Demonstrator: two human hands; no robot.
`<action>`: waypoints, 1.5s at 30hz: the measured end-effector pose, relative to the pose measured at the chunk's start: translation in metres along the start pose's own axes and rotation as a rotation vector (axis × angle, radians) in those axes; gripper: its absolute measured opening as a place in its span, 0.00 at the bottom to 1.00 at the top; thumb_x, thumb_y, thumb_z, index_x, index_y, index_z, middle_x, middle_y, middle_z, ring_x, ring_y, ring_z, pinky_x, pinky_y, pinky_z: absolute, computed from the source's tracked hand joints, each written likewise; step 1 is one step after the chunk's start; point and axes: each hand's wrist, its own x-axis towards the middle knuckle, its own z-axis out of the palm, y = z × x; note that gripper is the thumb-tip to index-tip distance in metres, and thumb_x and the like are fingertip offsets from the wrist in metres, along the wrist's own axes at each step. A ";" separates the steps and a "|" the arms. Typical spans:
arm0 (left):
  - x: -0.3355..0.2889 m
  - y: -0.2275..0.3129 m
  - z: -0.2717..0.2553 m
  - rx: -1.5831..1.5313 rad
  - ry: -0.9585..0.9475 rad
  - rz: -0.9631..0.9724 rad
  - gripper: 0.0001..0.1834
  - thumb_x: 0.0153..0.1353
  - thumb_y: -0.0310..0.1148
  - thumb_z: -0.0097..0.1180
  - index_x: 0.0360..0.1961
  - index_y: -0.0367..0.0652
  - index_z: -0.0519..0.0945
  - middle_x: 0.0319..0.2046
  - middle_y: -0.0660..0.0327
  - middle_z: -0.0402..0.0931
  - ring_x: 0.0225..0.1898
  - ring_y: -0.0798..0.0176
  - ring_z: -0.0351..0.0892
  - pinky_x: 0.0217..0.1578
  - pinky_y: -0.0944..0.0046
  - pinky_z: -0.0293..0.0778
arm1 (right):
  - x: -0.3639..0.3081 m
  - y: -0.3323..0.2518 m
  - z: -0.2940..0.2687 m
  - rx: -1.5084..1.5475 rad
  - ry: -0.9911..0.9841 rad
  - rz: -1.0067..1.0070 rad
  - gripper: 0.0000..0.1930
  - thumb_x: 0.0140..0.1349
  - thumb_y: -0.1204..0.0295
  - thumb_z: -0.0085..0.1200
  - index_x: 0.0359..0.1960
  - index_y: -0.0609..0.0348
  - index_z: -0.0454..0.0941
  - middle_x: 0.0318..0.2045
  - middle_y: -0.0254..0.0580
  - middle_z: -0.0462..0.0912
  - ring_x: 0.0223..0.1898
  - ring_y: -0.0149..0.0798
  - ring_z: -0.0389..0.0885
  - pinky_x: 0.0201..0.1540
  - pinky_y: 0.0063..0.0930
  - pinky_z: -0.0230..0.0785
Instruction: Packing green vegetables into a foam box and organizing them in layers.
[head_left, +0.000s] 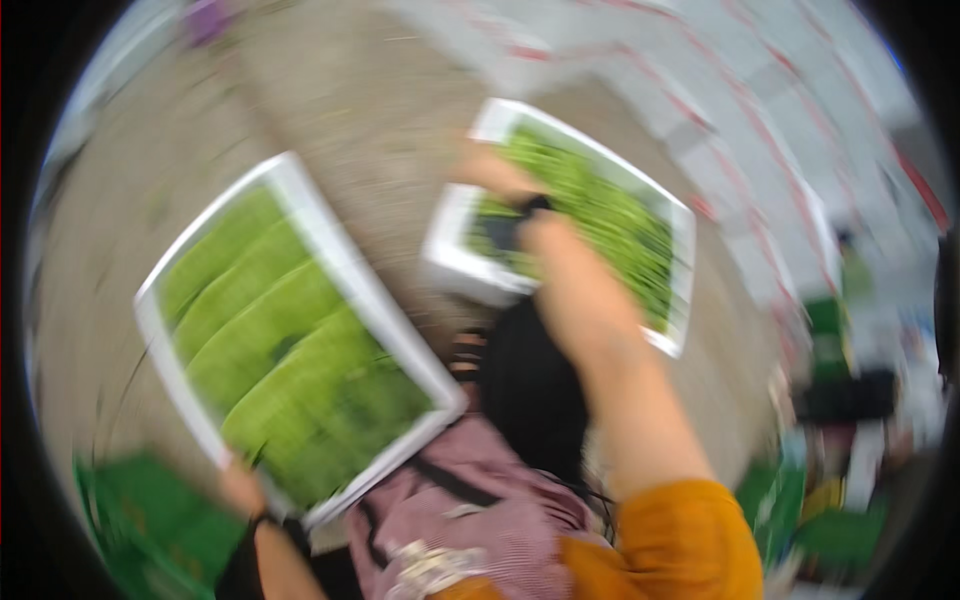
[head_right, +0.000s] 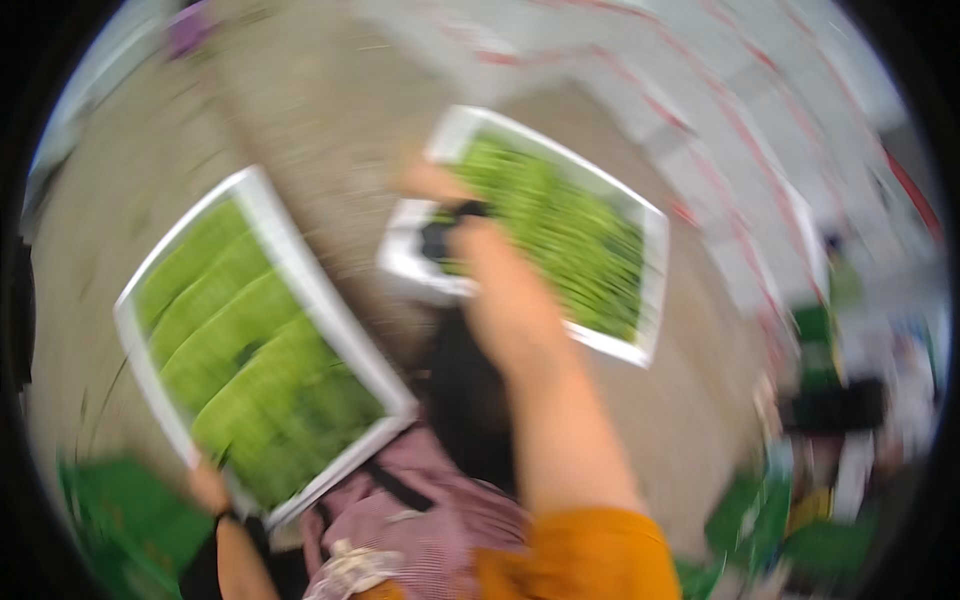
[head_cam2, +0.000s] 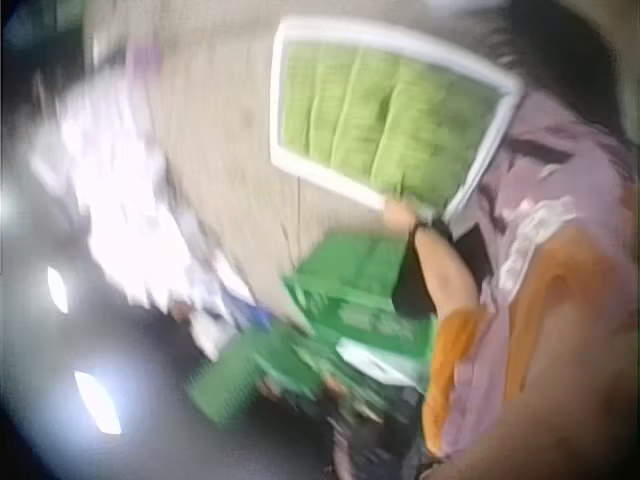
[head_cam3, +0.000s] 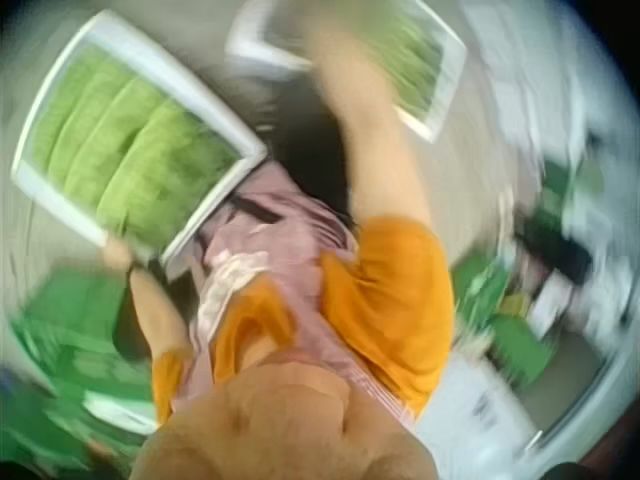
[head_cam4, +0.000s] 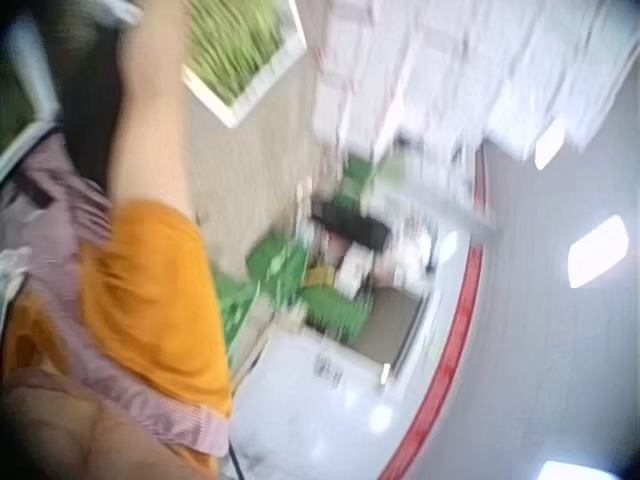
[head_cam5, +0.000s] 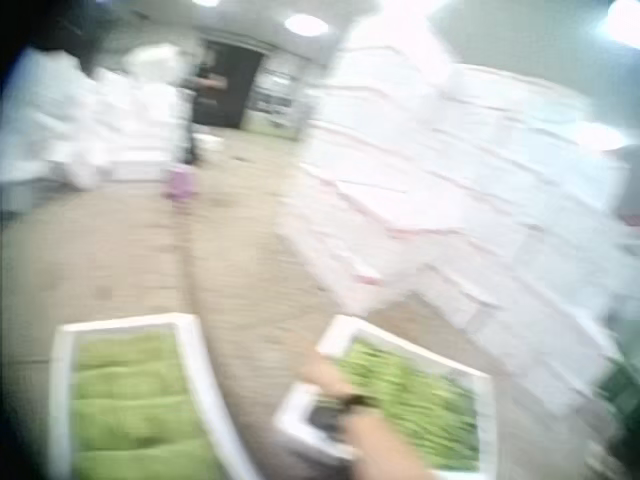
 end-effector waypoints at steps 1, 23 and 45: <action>0.008 0.017 0.023 -0.082 -0.010 -0.129 0.22 0.63 0.44 0.48 0.29 0.32 0.78 0.19 0.51 0.76 0.20 0.56 0.73 0.22 0.54 0.67 | 0.002 0.028 -0.022 -0.367 -0.007 -0.081 0.31 0.57 0.63 0.54 0.62 0.57 0.60 0.54 0.53 0.70 0.59 0.44 0.65 0.61 0.38 0.58; 0.012 0.089 -0.009 -0.028 0.088 -0.447 0.25 0.60 0.51 0.49 0.39 0.35 0.76 0.31 0.44 0.78 0.34 0.43 0.78 0.37 0.51 0.72 | 0.104 -0.317 0.318 -0.433 -0.253 -0.882 0.07 0.51 0.73 0.53 0.31 0.53 0.82 0.32 0.41 0.79 0.36 0.46 0.78 0.39 0.37 0.70; 0.013 0.086 -0.010 -0.027 0.059 -0.456 0.24 0.60 0.50 0.49 0.39 0.35 0.76 0.31 0.46 0.77 0.34 0.44 0.77 0.36 0.51 0.72 | 0.089 -0.330 0.398 -1.391 -0.259 -1.185 0.06 0.54 0.70 0.52 0.23 0.50 0.81 0.26 0.34 0.82 0.38 0.38 0.77 0.51 0.41 0.59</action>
